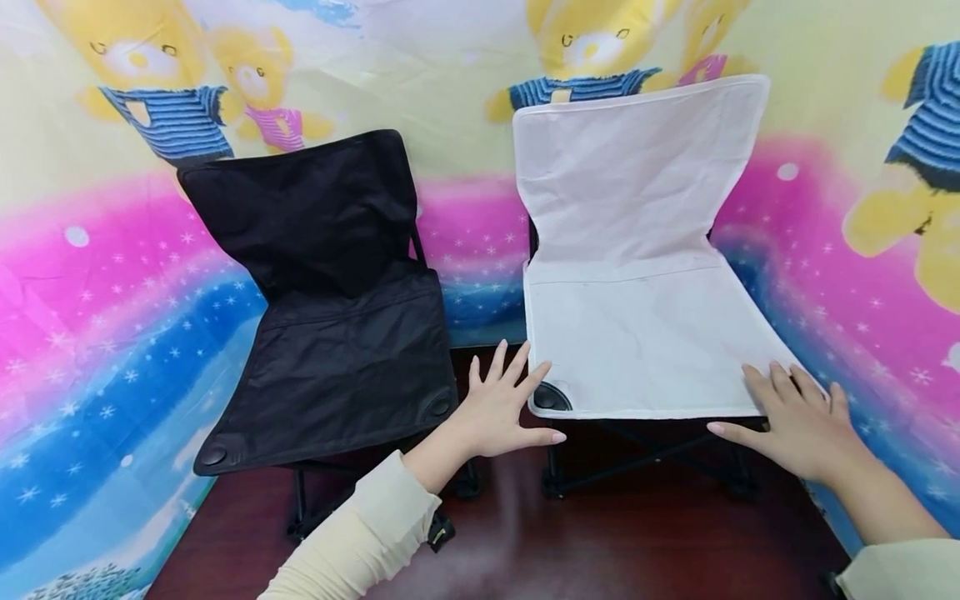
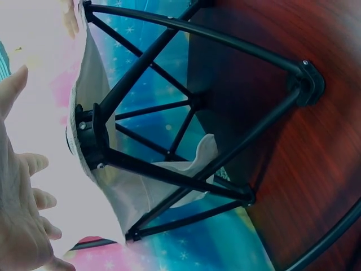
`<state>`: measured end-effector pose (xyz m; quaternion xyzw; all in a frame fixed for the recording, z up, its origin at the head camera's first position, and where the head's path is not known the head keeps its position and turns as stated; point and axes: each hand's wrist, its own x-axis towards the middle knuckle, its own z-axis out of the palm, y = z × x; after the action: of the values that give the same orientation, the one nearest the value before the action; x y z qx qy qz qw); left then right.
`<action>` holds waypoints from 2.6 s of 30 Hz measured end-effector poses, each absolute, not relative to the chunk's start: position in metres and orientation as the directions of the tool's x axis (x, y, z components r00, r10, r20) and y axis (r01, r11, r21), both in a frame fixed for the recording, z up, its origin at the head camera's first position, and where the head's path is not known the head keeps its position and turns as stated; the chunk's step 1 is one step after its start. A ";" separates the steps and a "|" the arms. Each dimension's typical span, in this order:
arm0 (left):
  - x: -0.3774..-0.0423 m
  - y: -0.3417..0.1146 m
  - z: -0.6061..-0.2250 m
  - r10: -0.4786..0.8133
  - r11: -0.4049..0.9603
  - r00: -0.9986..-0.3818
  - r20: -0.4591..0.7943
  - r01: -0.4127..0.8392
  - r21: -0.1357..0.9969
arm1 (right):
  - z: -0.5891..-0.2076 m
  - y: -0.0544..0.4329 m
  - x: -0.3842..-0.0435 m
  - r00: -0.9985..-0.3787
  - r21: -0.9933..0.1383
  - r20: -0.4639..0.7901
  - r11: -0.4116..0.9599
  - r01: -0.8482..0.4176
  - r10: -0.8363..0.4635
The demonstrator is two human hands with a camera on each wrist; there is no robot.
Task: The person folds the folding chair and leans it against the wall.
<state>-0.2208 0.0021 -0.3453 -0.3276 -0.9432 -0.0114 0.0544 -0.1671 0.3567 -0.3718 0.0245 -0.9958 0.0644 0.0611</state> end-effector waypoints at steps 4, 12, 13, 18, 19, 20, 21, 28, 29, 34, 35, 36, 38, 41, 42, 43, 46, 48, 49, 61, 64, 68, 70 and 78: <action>-0.220 0.005 -0.347 0.622 0.781 -0.776 0.103 0.625 -0.011 | -0.376 0.358 -0.166 -0.991 -0.127 0.126 0.990 -0.057 -0.041; -0.219 0.012 -0.350 0.628 0.778 -0.774 0.087 0.628 -0.024 | -0.379 0.359 -0.163 -0.987 -0.096 0.158 0.995 -0.040 -0.024; -0.219 0.013 -0.350 0.628 0.778 -0.774 0.087 0.628 -0.022 | -0.379 0.359 -0.163 -0.986 -0.092 0.164 0.995 -0.039 -0.024; -0.218 0.016 -0.355 0.626 0.778 -0.777 0.070 0.628 0.004 | -0.382 0.363 -0.166 -0.983 -0.093 0.181 0.995 -0.042 -0.025; -0.219 0.017 -0.357 0.627 0.778 -0.776 0.067 0.629 0.005 | -0.384 0.364 -0.167 -0.982 -0.095 0.189 0.995 -0.043 -0.025; -0.219 0.017 -0.358 0.628 0.777 -0.775 0.066 0.630 0.006 | -0.385 0.365 -0.168 -0.980 -0.097 0.195 0.994 -0.047 -0.027; -0.219 0.018 -0.358 0.631 0.775 -0.774 0.064 0.632 0.006 | -0.386 0.365 -0.168 -0.979 -0.100 0.202 0.994 -0.049 -0.028; -0.218 0.022 -0.362 0.646 0.762 -0.762 0.045 0.647 0.005 | -0.391 0.371 -0.170 -0.970 -0.125 0.240 0.991 -0.052 -0.021; -0.218 0.022 -0.363 0.651 0.758 -0.758 0.042 0.652 0.008 | -0.392 0.372 -0.170 -0.970 -0.127 0.242 0.991 -0.050 -0.018; -0.219 0.025 -0.365 0.665 0.746 -0.746 0.038 0.666 0.006 | -0.394 0.378 -0.172 -0.966 -0.155 0.259 0.987 -0.042 0.000; -0.218 0.025 -0.366 0.666 0.746 -0.745 0.037 0.666 0.008 | -0.394 0.379 -0.173 -0.965 -0.161 0.263 0.986 -0.042 0.002; -0.218 0.026 -0.366 0.666 0.745 -0.745 0.036 0.667 0.007 | -0.395 0.379 -0.173 -0.963 -0.169 0.268 0.985 -0.041 0.006; -0.218 0.026 -0.367 0.667 0.744 -0.744 0.037 0.668 0.009 | -0.394 0.381 -0.173 -0.962 -0.181 0.274 0.983 -0.041 0.011; -0.218 0.027 -0.368 0.668 0.743 -0.743 0.038 0.669 0.008 | -0.394 0.381 -0.173 -0.961 -0.194 0.276 0.980 -0.040 0.016; -0.218 0.028 -0.369 0.669 0.743 -0.743 0.039 0.669 0.008 | -0.394 0.381 -0.173 -0.961 -0.198 0.275 0.979 -0.040 0.016; -0.218 0.028 -0.369 0.670 0.742 -0.741 0.042 0.671 0.009 | -0.394 0.380 -0.173 -0.961 -0.201 0.274 0.979 -0.039 0.018; -0.219 0.029 -0.371 0.676 0.736 -0.735 0.054 0.677 0.021 | -0.394 0.380 -0.172 -0.963 -0.220 0.268 0.975 -0.035 0.026; -0.219 0.029 -0.372 0.680 0.730 -0.730 0.063 0.683 0.033 | -0.394 0.380 -0.172 -0.964 -0.237 0.264 0.971 -0.028 0.036; -0.220 0.029 -0.373 0.684 0.726 -0.727 0.068 0.687 0.039 | -0.395 0.381 -0.171 -0.964 -0.247 0.261 0.969 -0.023 0.044; -0.223 0.027 -0.378 0.702 0.707 -0.703 0.118 0.707 0.010 | -0.394 0.381 -0.171 -0.949 -0.281 0.311 0.959 -0.042 0.050; -0.223 0.026 -0.378 0.701 0.708 -0.704 0.114 0.706 0.007 | -0.394 0.382 -0.172 -0.950 -0.280 0.306 0.959 -0.038 0.052; -0.224 0.025 -0.376 0.708 0.701 -0.696 0.118 0.713 0.000 | -0.395 0.385 -0.172 -0.949 -0.276 0.312 0.960 -0.037 0.053; -0.225 0.024 -0.376 0.712 0.696 -0.690 0.130 0.718 -0.007 | -0.396 0.387 -0.172 -0.944 -0.274 0.325 0.961 -0.041 0.052; -0.227 0.022 -0.374 0.708 0.686 -0.658 0.256 0.727 -0.027 | -0.397 0.389 -0.169 -0.930 -0.265 0.362 0.963 -0.038 0.063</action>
<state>-0.2274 0.0225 -0.3743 -0.3946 -0.9097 -0.0388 0.1238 -0.1693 0.3889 -0.3966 -0.0066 -0.9730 0.1350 0.1871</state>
